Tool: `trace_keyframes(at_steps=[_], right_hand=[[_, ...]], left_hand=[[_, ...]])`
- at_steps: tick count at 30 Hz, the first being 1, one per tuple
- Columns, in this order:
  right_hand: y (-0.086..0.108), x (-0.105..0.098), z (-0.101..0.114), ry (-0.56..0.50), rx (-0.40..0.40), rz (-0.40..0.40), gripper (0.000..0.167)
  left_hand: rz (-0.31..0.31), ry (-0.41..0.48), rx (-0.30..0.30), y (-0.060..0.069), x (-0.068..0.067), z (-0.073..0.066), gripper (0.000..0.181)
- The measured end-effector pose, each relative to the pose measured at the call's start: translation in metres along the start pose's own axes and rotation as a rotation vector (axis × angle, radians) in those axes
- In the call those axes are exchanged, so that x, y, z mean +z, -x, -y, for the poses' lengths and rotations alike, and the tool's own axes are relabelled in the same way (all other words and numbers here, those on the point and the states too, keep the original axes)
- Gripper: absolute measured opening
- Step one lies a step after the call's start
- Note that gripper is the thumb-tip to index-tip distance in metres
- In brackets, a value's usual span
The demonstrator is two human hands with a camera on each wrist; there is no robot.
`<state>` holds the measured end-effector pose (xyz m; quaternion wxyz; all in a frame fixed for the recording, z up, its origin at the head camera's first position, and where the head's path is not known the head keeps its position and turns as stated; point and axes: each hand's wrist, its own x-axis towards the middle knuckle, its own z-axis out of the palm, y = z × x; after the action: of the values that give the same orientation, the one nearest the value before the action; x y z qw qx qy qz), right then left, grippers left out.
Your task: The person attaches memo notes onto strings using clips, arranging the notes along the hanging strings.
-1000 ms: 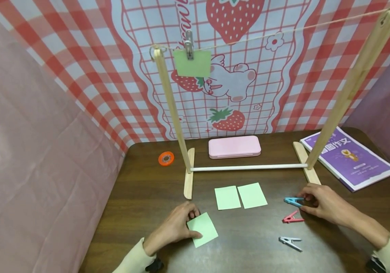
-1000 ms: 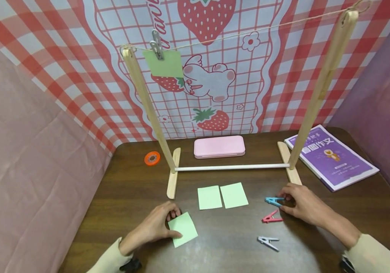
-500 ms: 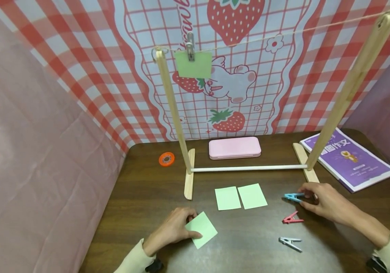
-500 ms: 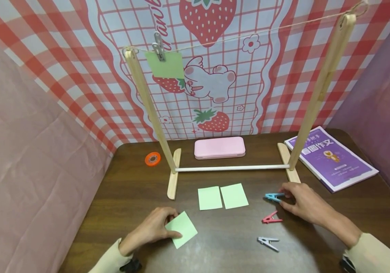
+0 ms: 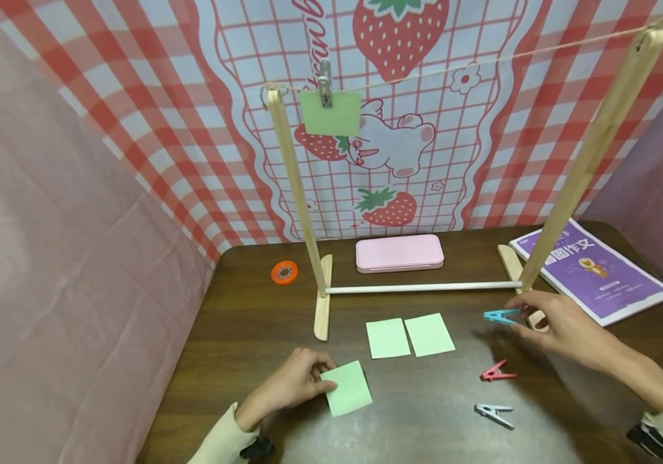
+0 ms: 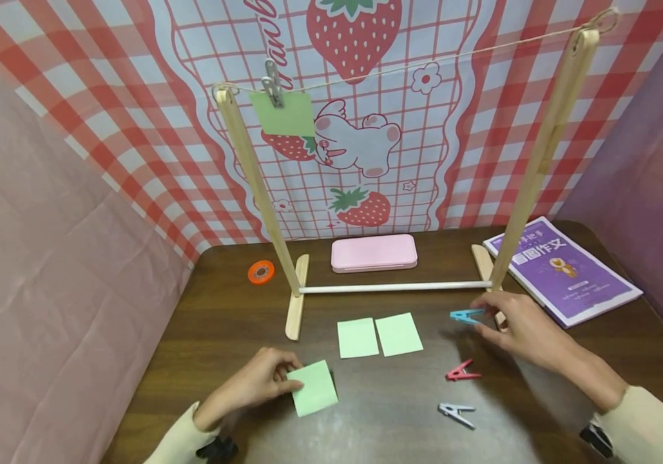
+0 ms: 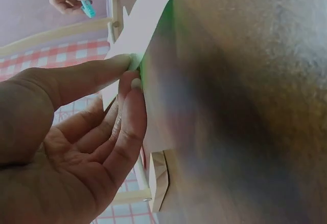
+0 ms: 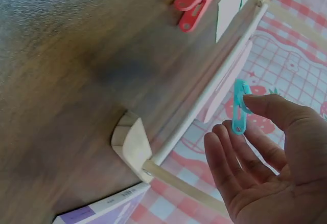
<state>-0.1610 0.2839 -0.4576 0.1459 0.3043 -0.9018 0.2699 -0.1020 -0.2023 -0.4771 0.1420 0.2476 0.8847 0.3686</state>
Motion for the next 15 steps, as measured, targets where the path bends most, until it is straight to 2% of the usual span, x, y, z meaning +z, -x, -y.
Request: trace_keyframes(at_steps=[8, 11, 15], right_hand=[[-0.010, -0.004, 0.009, -0.068, 0.017, -0.047, 0.041], [-0.015, -0.006, 0.013, -0.076, -0.001, -0.067, 0.041], [-0.023, -0.009, 0.017, -0.075, -0.030, -0.091, 0.041]], left_hand=[[-0.069, 0.067, 0.020, -0.003, -0.007, -0.002, 0.008], [-0.107, 0.090, 0.010, -0.006, -0.009, -0.004, 0.010], [-0.151, 0.129, 0.027, -0.009, -0.010, -0.006, 0.015]])
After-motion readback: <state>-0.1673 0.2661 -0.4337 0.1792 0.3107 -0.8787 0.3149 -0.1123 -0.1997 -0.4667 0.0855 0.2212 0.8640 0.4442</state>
